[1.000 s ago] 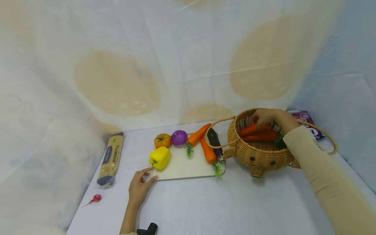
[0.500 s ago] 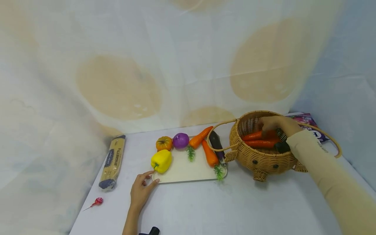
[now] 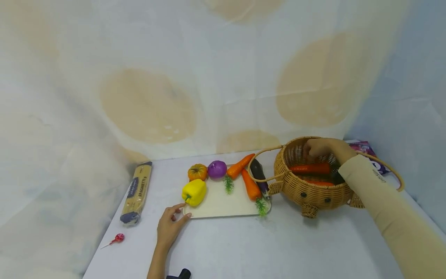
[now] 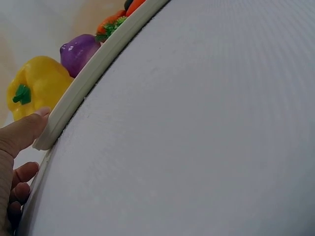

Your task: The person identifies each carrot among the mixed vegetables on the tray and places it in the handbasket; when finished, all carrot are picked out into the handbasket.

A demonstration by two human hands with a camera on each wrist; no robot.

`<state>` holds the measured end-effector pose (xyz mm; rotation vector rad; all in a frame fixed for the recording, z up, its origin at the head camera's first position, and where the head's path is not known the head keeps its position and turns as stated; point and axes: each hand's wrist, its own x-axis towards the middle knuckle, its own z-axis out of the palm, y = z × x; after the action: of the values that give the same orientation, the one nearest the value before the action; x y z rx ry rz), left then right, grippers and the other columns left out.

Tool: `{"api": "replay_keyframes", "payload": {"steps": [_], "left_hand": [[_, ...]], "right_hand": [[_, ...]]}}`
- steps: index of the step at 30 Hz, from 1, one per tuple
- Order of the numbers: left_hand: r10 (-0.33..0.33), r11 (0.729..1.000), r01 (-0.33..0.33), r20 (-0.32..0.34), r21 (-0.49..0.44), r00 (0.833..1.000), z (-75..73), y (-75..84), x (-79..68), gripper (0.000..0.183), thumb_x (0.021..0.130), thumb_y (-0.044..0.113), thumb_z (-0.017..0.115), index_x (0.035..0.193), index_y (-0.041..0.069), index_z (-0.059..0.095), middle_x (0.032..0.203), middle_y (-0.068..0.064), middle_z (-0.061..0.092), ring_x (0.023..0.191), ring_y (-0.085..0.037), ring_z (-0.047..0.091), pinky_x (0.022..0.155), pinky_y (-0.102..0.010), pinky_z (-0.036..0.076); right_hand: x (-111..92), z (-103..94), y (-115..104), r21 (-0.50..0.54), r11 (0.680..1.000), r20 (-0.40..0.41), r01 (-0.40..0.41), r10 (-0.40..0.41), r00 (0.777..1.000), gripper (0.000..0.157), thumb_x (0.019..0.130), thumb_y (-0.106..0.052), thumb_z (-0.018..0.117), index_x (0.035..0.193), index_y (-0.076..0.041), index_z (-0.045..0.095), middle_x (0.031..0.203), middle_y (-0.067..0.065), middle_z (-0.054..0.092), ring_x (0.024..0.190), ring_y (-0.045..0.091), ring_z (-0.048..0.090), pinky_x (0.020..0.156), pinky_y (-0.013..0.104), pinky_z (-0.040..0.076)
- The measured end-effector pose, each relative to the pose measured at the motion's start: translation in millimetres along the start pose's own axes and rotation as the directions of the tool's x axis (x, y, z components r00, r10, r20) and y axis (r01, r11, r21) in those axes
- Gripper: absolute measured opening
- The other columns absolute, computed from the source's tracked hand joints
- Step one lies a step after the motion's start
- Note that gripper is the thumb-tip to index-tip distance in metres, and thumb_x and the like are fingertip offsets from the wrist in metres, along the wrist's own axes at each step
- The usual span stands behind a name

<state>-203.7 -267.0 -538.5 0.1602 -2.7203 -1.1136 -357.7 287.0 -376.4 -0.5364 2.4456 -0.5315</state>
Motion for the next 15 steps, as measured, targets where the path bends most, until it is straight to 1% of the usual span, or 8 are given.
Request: {"api": "replay_keyframes", "payload": {"steps": [2,5,7,9,11,12,15], "left_hand": [[0.005,1.0,-0.005,0.001,0.0,1.0,2.2,-0.1,1.2,0.045,0.083,0.042,0.079,0.124,0.026,0.068,0.103,-0.002,0.06,0.084,-0.017,0.045,0.072,-0.031,0.035],[0.015,1.0,-0.015,-0.002,0.007,1.0,4.1,0.2,3.2,0.045,0.083,0.043,0.079,0.123,0.027,0.068,0.103,-0.002,0.06,0.083,-0.016,0.045,0.072,-0.03,0.035],[0.022,1.0,-0.022,-0.009,0.012,1.0,3.5,1.1,4.4,0.045,0.083,0.042,0.079,0.123,0.026,0.069,0.103,-0.002,0.06,0.083,-0.017,0.045,0.071,-0.031,0.035],[0.027,0.999,-0.027,-0.015,0.019,1.0,2.0,2.2,5.6,0.044,0.083,0.041,0.079,0.123,0.026,0.069,0.103,-0.002,0.061,0.083,-0.016,0.045,0.071,-0.03,0.035],[0.027,0.999,-0.026,-0.017,0.02,0.999,0.4,3.6,6.8,0.044,0.083,0.039,0.08,0.123,0.025,0.068,0.103,-0.002,0.061,0.083,-0.016,0.045,0.071,-0.03,0.035],[0.027,0.999,-0.027,-0.018,0.02,0.999,0.0,4.1,7.5,0.044,0.083,0.039,0.08,0.124,0.025,0.068,0.104,-0.003,0.061,0.083,-0.017,0.045,0.071,-0.03,0.035],[0.024,0.999,-0.024,-0.023,0.022,0.999,0.6,5.1,9.0,0.044,0.083,0.039,0.079,0.124,0.025,0.068,0.104,-0.002,0.061,0.084,-0.017,0.045,0.072,-0.031,0.035]], "right_hand": [[-4.5,-8.3,-10.1,-0.025,0.999,0.002,0.027,-0.027,1.0,0.038,0.087,-0.007,0.065,0.119,0.012,0.06,0.116,0.026,0.062,0.096,0.029,0.062,0.083,0.05,0.053],[-15.8,-22.8,-31.6,-0.042,0.998,-0.008,0.05,-0.051,0.999,0.04,0.087,-0.011,0.068,0.12,0.01,0.061,0.121,0.027,0.061,0.103,0.034,0.062,0.086,0.053,0.052],[-23.2,-31.0,-49.8,-0.06,0.996,-0.036,0.071,-0.073,0.997,0.042,0.088,-0.016,0.07,0.121,0.009,0.061,0.122,0.026,0.062,0.107,0.037,0.061,0.089,0.053,0.051],[-28.3,-35.3,-68.2,-0.078,0.991,-0.081,0.104,-0.11,0.991,0.043,0.087,-0.017,0.072,0.121,0.008,0.061,0.118,0.023,0.063,0.106,0.034,0.061,0.088,0.05,0.051],[-32.6,-34.9,-87.3,-0.099,0.983,-0.127,0.152,-0.164,0.978,0.046,0.086,-0.019,0.075,0.121,0.007,0.061,0.116,0.021,0.064,0.105,0.033,0.061,0.088,0.048,0.051],[-33.4,-33.1,-96.1,-0.112,0.978,-0.149,0.177,-0.193,0.97,0.043,0.085,-0.018,0.075,0.119,0.006,0.062,0.114,0.021,0.065,0.104,0.032,0.062,0.087,0.048,0.051],[-35.7,-20.9,-121.9,-0.128,0.964,-0.219,0.232,-0.256,0.942,0.04,0.084,-0.017,0.077,0.116,0.003,0.064,0.109,0.019,0.067,0.098,0.03,0.064,0.084,0.046,0.053]]}}
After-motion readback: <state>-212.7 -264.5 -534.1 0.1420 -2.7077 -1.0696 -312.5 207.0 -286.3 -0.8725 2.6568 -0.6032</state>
